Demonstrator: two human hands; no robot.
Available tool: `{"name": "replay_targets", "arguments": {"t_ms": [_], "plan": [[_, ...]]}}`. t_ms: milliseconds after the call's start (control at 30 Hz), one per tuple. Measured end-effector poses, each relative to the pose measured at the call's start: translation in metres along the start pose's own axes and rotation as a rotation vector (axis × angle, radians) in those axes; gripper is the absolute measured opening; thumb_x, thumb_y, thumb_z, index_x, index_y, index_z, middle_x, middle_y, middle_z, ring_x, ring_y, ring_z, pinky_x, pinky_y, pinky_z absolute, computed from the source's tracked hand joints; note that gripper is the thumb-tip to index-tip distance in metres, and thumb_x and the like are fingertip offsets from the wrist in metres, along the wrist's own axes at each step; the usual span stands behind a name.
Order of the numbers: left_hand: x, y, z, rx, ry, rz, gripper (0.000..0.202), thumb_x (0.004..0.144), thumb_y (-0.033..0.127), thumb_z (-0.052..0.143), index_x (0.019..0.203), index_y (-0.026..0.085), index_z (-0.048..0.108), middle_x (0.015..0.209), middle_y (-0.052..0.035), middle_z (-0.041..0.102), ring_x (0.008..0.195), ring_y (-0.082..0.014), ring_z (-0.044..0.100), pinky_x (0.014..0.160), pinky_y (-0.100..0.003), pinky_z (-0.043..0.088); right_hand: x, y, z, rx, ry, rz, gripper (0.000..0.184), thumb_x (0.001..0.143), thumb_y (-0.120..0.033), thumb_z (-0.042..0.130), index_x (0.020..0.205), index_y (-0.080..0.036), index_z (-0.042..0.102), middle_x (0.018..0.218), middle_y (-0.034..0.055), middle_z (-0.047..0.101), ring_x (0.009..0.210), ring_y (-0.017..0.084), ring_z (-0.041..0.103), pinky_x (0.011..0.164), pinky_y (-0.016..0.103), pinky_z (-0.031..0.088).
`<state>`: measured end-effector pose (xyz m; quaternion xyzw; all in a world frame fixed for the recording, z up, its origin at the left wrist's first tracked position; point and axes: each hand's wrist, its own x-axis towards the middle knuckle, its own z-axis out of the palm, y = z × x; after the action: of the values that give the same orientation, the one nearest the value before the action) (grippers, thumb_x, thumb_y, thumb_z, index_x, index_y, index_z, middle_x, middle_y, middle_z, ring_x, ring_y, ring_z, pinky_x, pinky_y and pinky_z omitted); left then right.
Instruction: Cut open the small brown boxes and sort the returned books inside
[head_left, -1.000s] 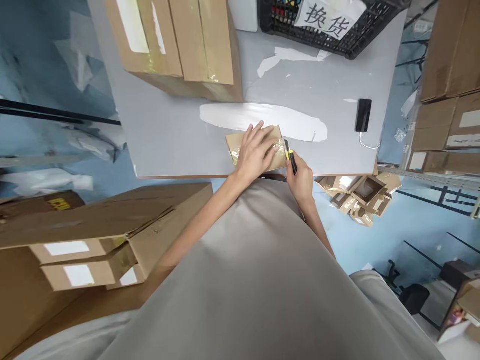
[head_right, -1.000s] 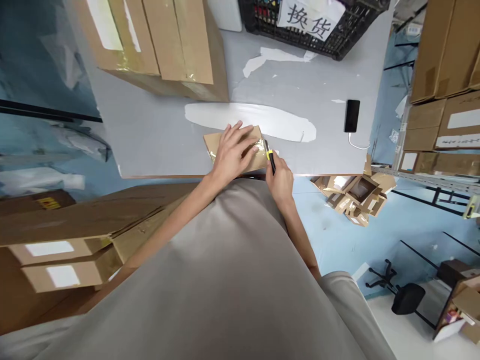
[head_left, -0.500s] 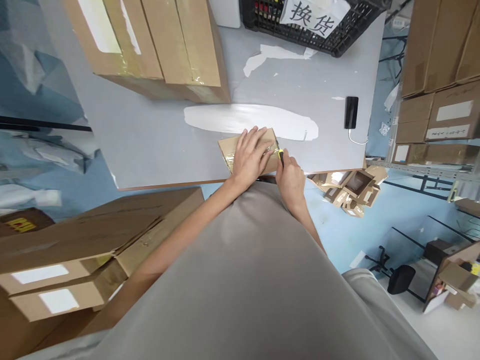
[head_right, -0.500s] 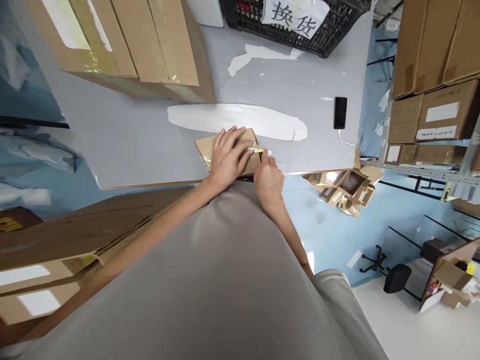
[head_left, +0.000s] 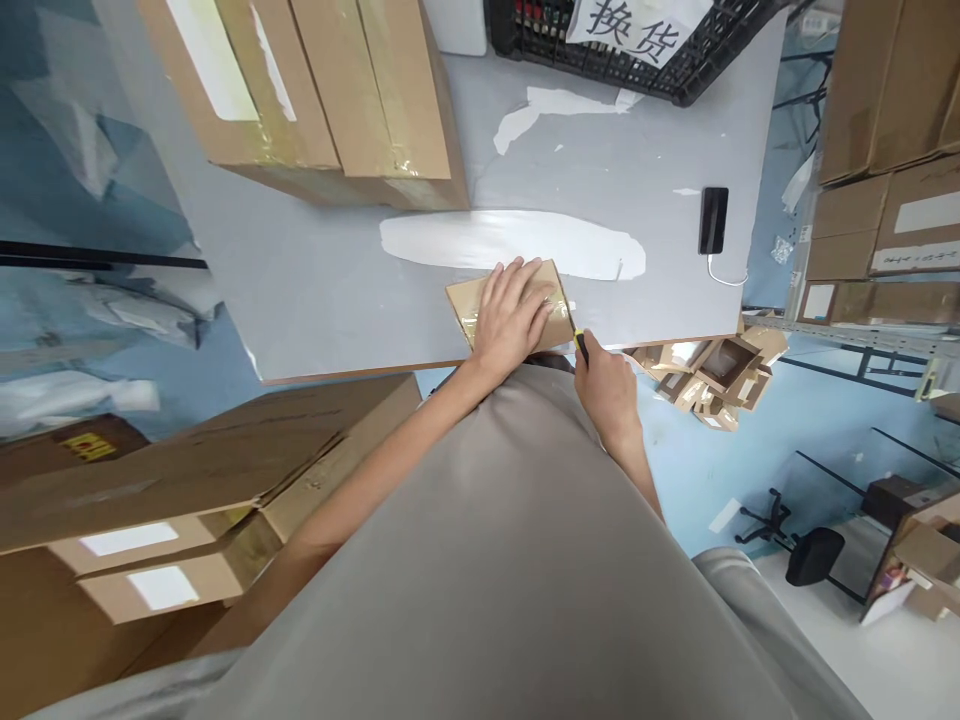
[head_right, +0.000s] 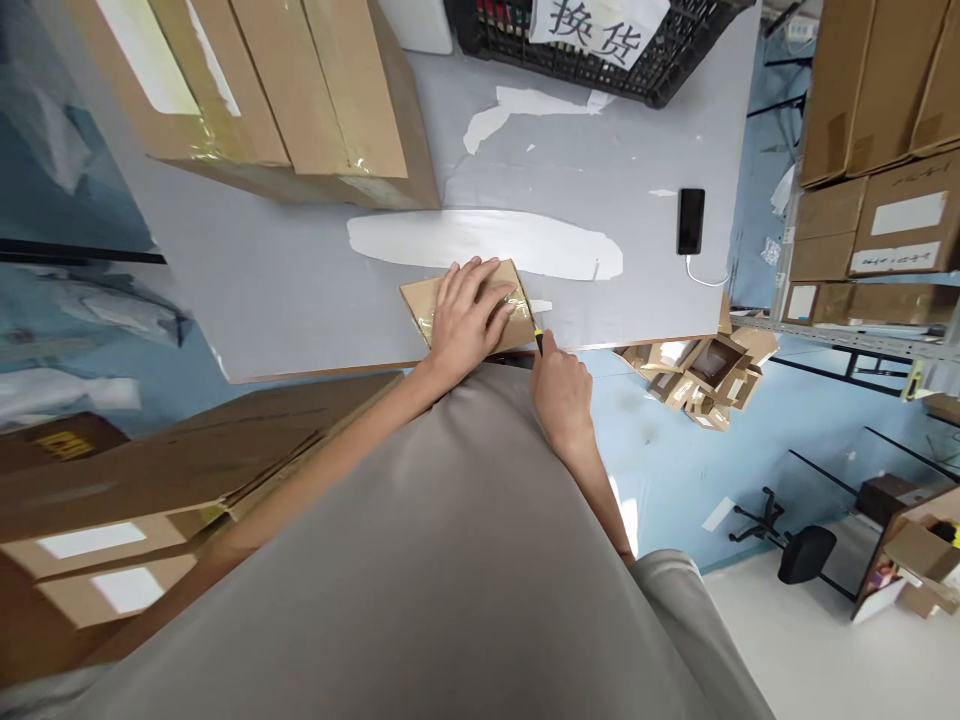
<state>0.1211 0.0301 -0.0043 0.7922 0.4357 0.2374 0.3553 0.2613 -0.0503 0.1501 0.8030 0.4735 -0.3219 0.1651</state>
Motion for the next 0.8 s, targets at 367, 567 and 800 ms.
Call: {"name": "replay_targets", "arguments": {"t_ms": [367, 567, 800], "plan": [[-0.067, -0.060, -0.052, 0.049, 0.140, -0.026, 0.051, 0.117, 0.064, 0.044, 0.137, 0.031, 0.077, 0.167, -0.0141, 0.065, 0.165, -0.0361, 0.053, 0.137, -0.069, 0.038, 0.163, 0.060, 0.087, 0.803, 0.067, -0.036, 0.039, 0.108, -0.059, 0.060, 0.103, -0.021, 0.066, 0.108, 0.0116, 0.086, 0.077, 0.020, 0.082, 0.076, 0.032, 0.067], [-0.108, -0.064, -0.078, 0.068, 0.229, -0.183, 0.051, 0.116, 0.064, 0.047, 0.148, 0.034, 0.075, 0.166, -0.0158, 0.066, 0.158, -0.0363, 0.059, 0.130, -0.067, 0.046, 0.187, 0.022, 0.110, 0.751, -0.004, -0.167, 0.040, 0.106, -0.060, 0.067, 0.092, -0.023, 0.063, 0.091, 0.0053, 0.080, 0.091, 0.024, 0.085, 0.086, 0.035, 0.070], [-0.103, -0.053, -0.074, -0.037, 0.217, -0.290, 0.095, 0.101, 0.088, 0.059, 0.174, 0.028, 0.052, 0.174, -0.0203, 0.055, 0.163, -0.0405, 0.052, 0.134, -0.062, 0.044, 0.144, 0.030, 0.077, 0.668, 0.119, -0.155, 0.045, 0.111, -0.059, 0.056, 0.105, -0.018, 0.071, 0.101, 0.0117, 0.083, 0.094, 0.025, 0.086, 0.082, 0.031, 0.069]]}}
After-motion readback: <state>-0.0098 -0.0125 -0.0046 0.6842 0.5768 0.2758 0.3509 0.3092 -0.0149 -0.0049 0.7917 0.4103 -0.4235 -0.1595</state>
